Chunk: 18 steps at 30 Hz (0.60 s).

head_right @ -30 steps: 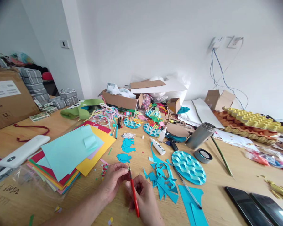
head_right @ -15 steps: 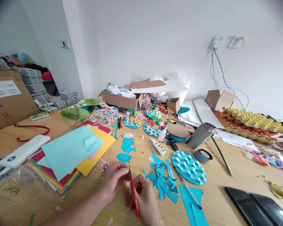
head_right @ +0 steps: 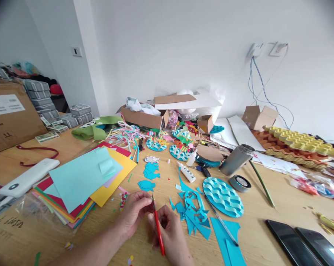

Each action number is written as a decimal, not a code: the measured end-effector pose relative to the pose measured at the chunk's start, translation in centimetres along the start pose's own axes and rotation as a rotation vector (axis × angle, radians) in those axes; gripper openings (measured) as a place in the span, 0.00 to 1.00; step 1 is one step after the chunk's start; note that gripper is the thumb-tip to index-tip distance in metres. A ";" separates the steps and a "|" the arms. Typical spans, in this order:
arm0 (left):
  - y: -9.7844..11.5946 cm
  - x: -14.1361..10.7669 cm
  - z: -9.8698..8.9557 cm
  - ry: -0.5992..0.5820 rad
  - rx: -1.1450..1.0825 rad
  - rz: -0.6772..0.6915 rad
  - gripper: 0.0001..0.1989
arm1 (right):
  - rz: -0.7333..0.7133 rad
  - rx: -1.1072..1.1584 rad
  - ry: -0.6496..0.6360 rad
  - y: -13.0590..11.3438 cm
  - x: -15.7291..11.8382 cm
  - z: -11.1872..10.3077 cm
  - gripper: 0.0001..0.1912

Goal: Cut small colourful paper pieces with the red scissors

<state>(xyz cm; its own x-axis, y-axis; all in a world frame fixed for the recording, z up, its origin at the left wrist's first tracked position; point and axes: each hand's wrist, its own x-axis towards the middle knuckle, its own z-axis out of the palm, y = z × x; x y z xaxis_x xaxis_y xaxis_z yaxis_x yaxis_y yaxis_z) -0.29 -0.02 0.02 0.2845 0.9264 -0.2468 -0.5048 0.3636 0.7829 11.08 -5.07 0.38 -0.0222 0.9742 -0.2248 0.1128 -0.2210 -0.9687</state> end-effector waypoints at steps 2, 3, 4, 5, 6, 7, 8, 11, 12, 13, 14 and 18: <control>0.1 0.0 0.0 0.003 -0.006 -0.002 0.03 | 0.006 0.002 0.003 0.0 0.0 0.0 0.20; 0.1 0.0 0.0 0.004 -0.009 -0.003 0.03 | 0.011 0.003 0.005 0.0 0.0 0.0 0.20; 0.1 0.0 0.0 0.007 -0.013 -0.005 0.03 | 0.016 0.004 0.004 0.0 0.0 0.0 0.21; 0.2 0.0 0.0 0.011 -0.016 -0.007 0.03 | 0.019 0.004 0.004 0.0 0.0 0.0 0.21; 0.2 0.0 0.0 0.014 -0.019 -0.008 0.03 | 0.018 0.003 0.004 0.0 0.0 0.1 0.21; 0.2 0.0 0.1 0.017 -0.022 -0.008 0.03 | 0.014 0.002 0.004 0.0 0.0 0.1 0.21; 0.2 0.0 0.1 0.020 -0.024 -0.008 0.04 | 0.009 0.003 0.005 0.0 0.0 0.1 0.21; 0.2 0.0 0.2 0.019 -0.027 -0.007 0.04 | 0.001 0.012 0.013 0.0 -0.1 0.1 0.21; 0.2 -0.1 0.2 0.019 -0.026 -0.009 0.04 | 0.005 0.015 0.014 0.0 -0.1 0.1 0.20; 0.2 -0.1 0.3 0.019 -0.025 -0.009 0.04 | 0.008 0.015 0.016 0.0 -0.1 0.1 0.21; 0.2 -0.1 0.3 0.021 -0.023 -0.009 0.04 | 0.010 0.015 0.017 0.0 -0.1 0.1 0.20; 0.2 -0.1 0.2 0.015 -0.018 -0.008 0.04 | 0.006 0.012 0.012 0.0 -0.1 0.1 0.21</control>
<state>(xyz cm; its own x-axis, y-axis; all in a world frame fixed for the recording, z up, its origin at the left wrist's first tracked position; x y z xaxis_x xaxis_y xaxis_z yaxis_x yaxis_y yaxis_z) -0.24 -0.07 0.33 0.2761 0.9247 -0.2619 -0.5173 0.3727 0.7704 10.96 -5.14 0.34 -0.0100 0.9733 -0.2293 0.1006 -0.2272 -0.9686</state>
